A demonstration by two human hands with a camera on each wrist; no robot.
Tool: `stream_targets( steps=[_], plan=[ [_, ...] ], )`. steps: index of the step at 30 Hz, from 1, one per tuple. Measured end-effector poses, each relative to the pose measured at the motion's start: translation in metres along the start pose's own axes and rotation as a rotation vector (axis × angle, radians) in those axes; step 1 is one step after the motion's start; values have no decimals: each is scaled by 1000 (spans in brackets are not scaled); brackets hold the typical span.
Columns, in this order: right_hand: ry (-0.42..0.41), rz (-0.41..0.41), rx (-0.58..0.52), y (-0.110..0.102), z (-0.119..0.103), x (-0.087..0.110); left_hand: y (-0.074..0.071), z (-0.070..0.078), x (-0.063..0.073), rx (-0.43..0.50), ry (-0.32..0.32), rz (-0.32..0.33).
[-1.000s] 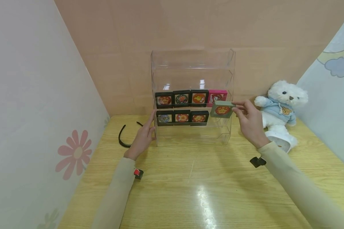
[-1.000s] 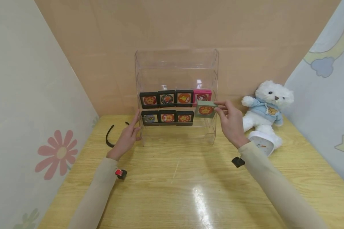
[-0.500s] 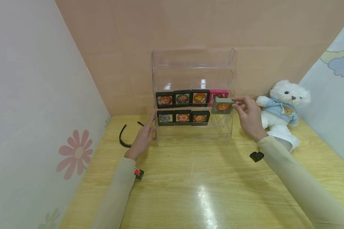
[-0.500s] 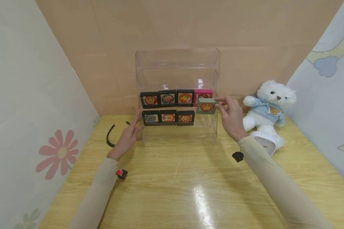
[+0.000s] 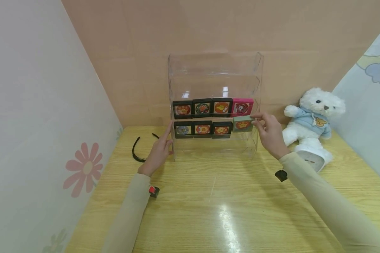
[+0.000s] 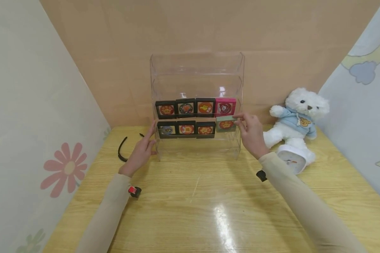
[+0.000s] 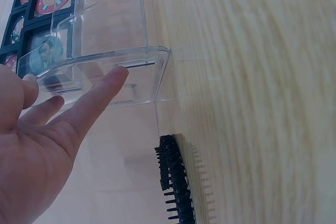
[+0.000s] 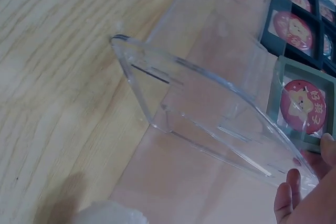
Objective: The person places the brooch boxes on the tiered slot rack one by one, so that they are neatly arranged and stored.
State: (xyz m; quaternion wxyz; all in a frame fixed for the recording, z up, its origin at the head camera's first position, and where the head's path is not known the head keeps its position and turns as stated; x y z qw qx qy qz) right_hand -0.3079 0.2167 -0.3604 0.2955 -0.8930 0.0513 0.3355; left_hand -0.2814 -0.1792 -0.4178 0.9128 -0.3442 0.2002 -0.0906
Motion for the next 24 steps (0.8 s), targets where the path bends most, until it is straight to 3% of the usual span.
stream_targets(
  steps=[7,16,24],
  plan=[
    [-38,-44,46,5,2,4,1,-2,-1,-9,8,1],
    [-170,-13,148,8,0,5,1,-2,1,35,-1,-5],
    [-187,56,147,10,-1,6,1,-1,0,43,4,-7]
  ],
)
Point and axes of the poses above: each hand's wrist, its own x-axis away from the middle knuckle, its own y-axis out of the palm, z = x × y, the point moved 3 cm from there along -x, towards the middle knuckle, and after that the axes turned 9 degrees about -x, right-handed, at the moved point
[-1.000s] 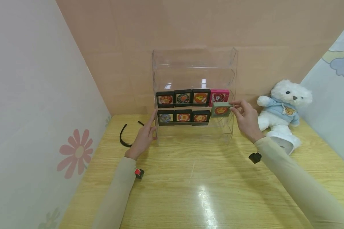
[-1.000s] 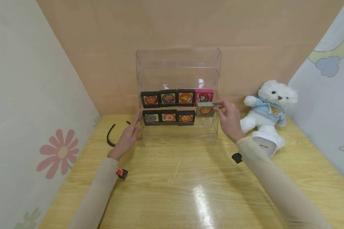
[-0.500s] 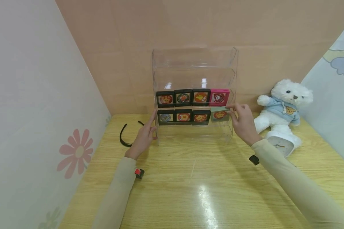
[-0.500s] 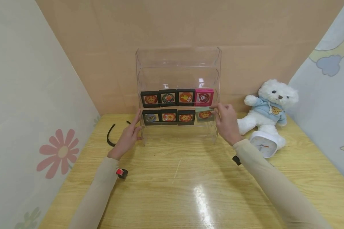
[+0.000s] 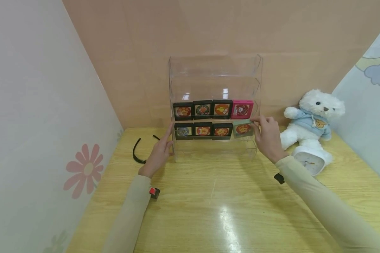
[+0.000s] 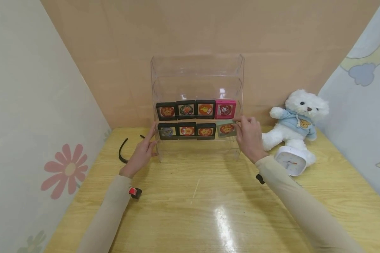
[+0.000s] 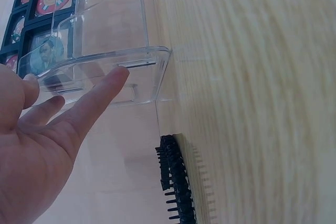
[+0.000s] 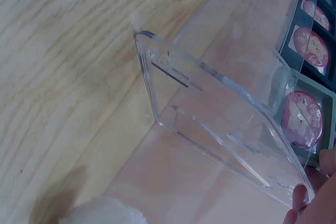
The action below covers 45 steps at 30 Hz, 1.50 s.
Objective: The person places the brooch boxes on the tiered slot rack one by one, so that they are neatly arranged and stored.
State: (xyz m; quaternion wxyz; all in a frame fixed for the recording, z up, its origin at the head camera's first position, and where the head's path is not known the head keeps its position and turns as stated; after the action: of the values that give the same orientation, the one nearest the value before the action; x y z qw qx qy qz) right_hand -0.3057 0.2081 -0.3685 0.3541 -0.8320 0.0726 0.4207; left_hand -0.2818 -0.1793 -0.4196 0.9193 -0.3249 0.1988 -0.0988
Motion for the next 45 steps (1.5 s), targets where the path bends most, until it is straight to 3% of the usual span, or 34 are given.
stream_targets(
  steps=[7,19,28,34,39,42,45],
  plan=[
    [-39,14,34,0,-1,1,-1,2,-2,-21,-6,7],
    [-87,-194,231,-5,-8,-1,-2,0,-1,-27,-33,6],
    [-125,-229,290,-8,-10,-1,0,2,-3,-59,-7,7],
    [-141,-232,298,-13,-13,2,0,3,-3,-69,-9,4],
    [-179,-165,284,-23,-20,2,0,2,-6,-92,1,5],
    [-166,-125,213,-29,-25,3,-3,1,-5,-135,11,15],
    [-110,-136,106,-35,-31,6,-10,3,-3,-164,22,40]
  ],
)
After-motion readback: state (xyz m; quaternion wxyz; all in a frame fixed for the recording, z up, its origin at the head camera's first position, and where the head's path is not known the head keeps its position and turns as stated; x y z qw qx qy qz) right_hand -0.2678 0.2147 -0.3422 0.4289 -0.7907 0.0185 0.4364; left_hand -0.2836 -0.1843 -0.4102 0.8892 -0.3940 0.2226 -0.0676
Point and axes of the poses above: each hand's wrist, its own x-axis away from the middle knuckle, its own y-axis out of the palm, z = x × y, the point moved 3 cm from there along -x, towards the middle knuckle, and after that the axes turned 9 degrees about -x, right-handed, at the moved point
